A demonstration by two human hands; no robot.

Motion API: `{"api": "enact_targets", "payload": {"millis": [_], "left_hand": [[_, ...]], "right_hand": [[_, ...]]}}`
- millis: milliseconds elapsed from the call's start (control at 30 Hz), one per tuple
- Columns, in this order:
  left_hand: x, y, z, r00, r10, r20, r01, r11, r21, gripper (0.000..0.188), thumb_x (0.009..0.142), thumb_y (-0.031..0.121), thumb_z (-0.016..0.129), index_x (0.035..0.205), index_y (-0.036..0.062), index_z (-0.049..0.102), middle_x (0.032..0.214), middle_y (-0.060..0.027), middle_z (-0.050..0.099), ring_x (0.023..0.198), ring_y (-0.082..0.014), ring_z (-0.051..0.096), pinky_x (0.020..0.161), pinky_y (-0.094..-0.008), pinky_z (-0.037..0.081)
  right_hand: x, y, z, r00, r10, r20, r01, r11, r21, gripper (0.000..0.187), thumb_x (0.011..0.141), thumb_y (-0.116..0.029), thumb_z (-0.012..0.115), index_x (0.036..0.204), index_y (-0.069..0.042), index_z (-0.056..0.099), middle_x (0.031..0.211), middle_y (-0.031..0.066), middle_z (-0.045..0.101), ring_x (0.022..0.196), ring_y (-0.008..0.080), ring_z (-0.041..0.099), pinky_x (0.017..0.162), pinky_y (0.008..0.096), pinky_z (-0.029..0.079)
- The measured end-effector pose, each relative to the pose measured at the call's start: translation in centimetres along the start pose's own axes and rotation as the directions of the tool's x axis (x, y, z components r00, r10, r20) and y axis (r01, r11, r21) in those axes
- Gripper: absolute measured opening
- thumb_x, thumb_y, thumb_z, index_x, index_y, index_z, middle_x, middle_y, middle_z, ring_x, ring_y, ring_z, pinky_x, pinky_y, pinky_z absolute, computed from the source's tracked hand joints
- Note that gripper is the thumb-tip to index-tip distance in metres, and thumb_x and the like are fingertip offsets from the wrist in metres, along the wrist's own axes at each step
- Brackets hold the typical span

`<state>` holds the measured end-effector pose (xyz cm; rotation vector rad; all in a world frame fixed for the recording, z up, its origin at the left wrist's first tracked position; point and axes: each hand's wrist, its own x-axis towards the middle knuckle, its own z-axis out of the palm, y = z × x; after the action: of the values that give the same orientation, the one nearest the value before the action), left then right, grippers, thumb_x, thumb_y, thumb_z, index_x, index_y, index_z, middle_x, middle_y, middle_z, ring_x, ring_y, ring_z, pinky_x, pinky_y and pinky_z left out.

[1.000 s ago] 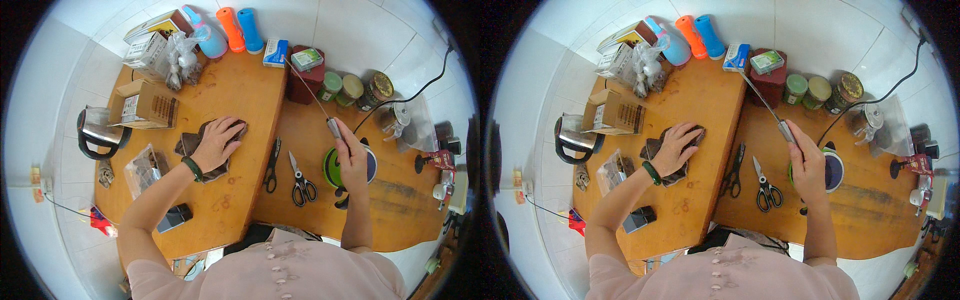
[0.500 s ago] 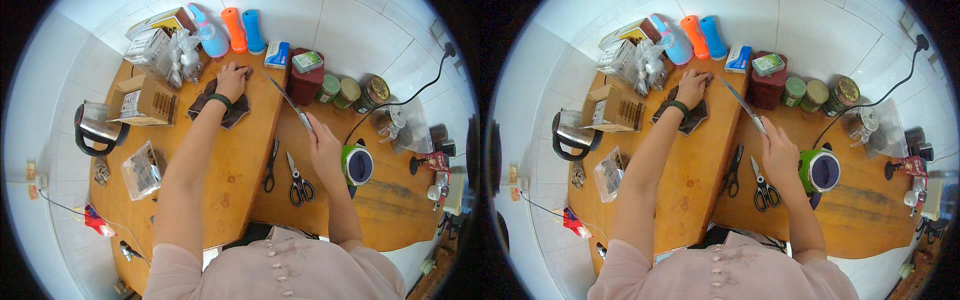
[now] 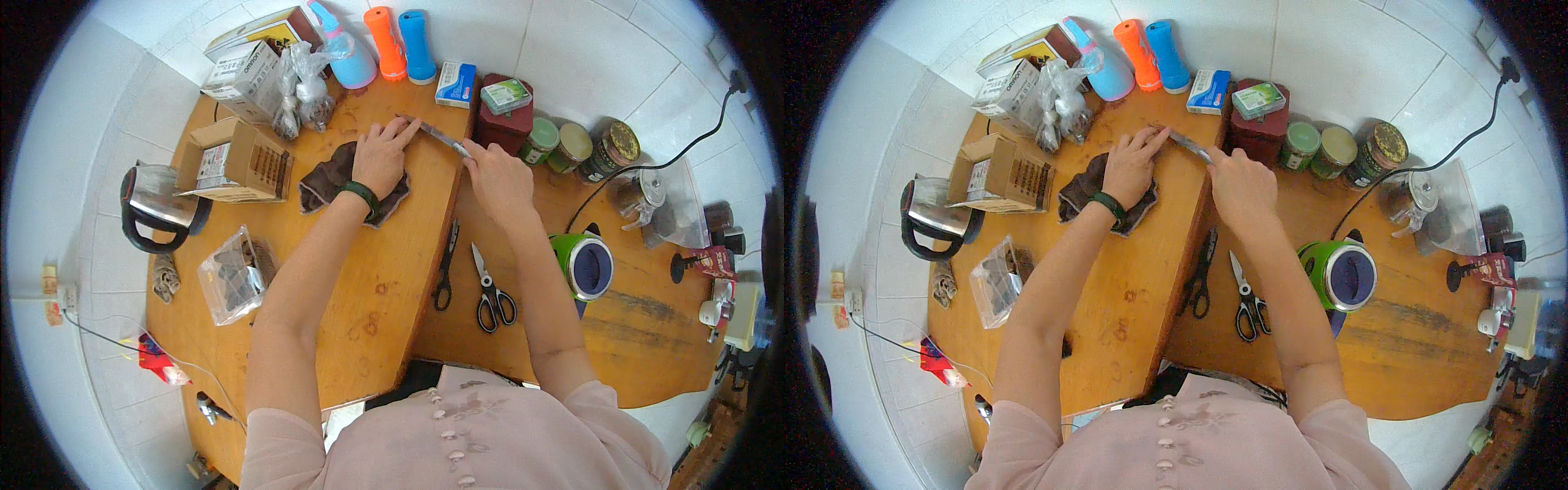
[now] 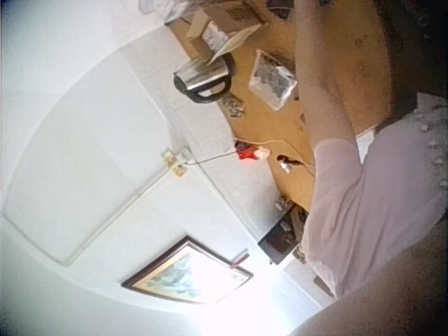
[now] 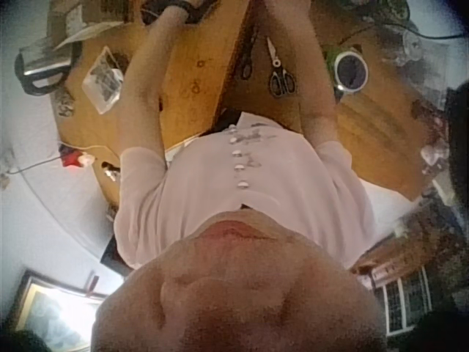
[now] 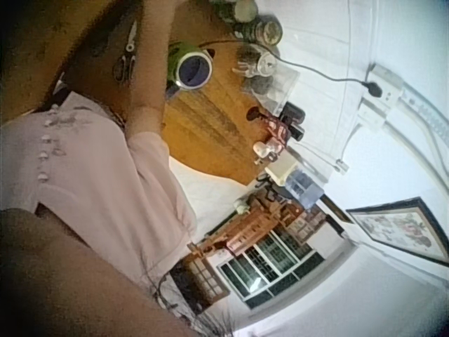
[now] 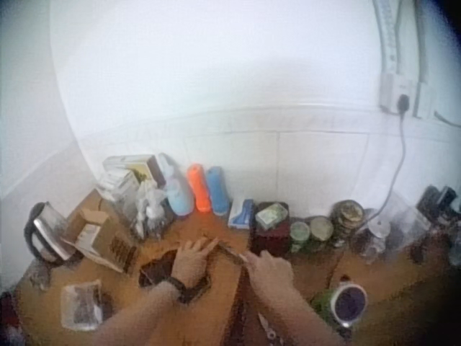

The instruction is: The person walks to a wooden table and uses a cloth to wipe the surface. They move a cardboard box and other items aside to reach different areas, then continue wiping the table with the cloth.

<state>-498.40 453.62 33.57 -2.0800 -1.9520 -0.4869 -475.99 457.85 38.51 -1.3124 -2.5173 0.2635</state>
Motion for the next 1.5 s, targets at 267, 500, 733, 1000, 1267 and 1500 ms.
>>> {"api": "enact_targets", "payload": {"millis": [267, 500, 733, 1000, 1267, 1500], "left_hand": [[0.2, 0.6, -0.5, 0.988, -0.077, 0.131, 0.08, 0.997, -0.016, 0.062, 0.083, 0.002, 0.053, 0.143, 0.0202, 0.047, 0.124, -0.0027, 0.057, 0.107, -0.028, 0.051, 0.089, -0.0448, 0.043], [0.2, 0.5, 0.0, 0.992, -0.076, 0.1, 0.076, 0.997, -0.004, 0.058, 0.085, 0.004, 0.053, 0.14, 0.0226, 0.051, 0.12, -0.0044, 0.057, 0.111, -0.0275, 0.051, 0.089, -0.0439, 0.041], [0.4, 0.5, 0.2, 0.993, -0.082, 0.084, 0.085, 0.996, -0.039, 0.057, 0.086, 0.005, 0.053, 0.139, 0.0258, 0.053, 0.119, -0.0049, 0.056, 0.11, -0.0274, 0.05, 0.09, -0.0434, 0.041], [0.6, 0.6, 0.5, 0.989, -0.128, 0.071, 0.132, 0.99, -0.05, 0.054, 0.087, 0.005, 0.052, 0.137, 0.0229, 0.055, 0.114, -0.0078, 0.055, 0.11, -0.0282, 0.049, 0.091, -0.0434, 0.04], [-2.0, 2.9, -1.2, 0.992, -0.069, 0.104, 0.092, 0.967, -0.238, 0.052, 0.085, 0.003, 0.053, 0.134, 0.0181, 0.057, 0.112, -0.0104, 0.054, 0.11, -0.03, 0.049, 0.088, -0.0444, 0.04], [-1.1, 4.5, -0.9, 0.99, -0.052, 0.129, 0.068, 0.99, -0.12, 0.047, 0.085, 0.004, 0.053, 0.132, 0.011, 0.054, 0.112, -0.0125, 0.054, 0.11, -0.0322, 0.049, 0.09, -0.0445, 0.041]], "right_hand": [[0.4, -0.3, 0.1, 0.999, 0.017, 0.039, -0.015, 0.999, -0.052, 0.029, 0.095, -0.028, 0.056, 0.122, -0.021, 0.061, 0.087, 0.0111, 0.064, 0.075, 0.0339, 0.067, 0.064, 0.0457, 0.054], [0.3, 0.0, -0.1, 1.0, 0.001, 0.012, 0.0, 0.998, -0.067, 0.032, 0.096, -0.029, 0.056, 0.126, -0.022, 0.061, 0.088, 0.0112, 0.064, 0.075, 0.0349, 0.067, 0.065, 0.046, 0.054], [0.3, 0.1, -0.3, 1.0, 0.007, 0.006, -0.006, 0.997, -0.078, 0.032, 0.095, -0.028, 0.056, 0.127, -0.024, 0.061, 0.087, 0.0107, 0.063, 0.076, 0.0343, 0.067, 0.065, 0.046, 0.054], [0.6, 0.1, 0.3, 0.999, -0.032, -0.011, 0.031, 0.998, -0.05, 0.024, 0.094, -0.026, 0.057, 0.116, -0.016, 0.06, 0.086, 0.013, 0.064, 0.071, 0.0352, 0.068, 0.061, 0.0458, 0.055], [-3.1, 0.8, -1.4, 0.998, 0.017, 0.063, -0.013, 0.999, -0.05, 0.033, 0.095, -0.03, 0.056, 0.127, -0.025, 0.06, 0.092, 0.011, 0.064, 0.076, 0.0347, 0.067, 0.065, 0.0468, 0.054], [-3.5, 2.0, -1.6, 0.993, 0.121, -0.012, -0.121, 0.984, -0.13, 0.034, 0.096, -0.03, 0.056, 0.129, -0.027, 0.058, 0.092, 0.0105, 0.064, 0.076, 0.0355, 0.067, 0.065, 0.0477, 0.054]]}}
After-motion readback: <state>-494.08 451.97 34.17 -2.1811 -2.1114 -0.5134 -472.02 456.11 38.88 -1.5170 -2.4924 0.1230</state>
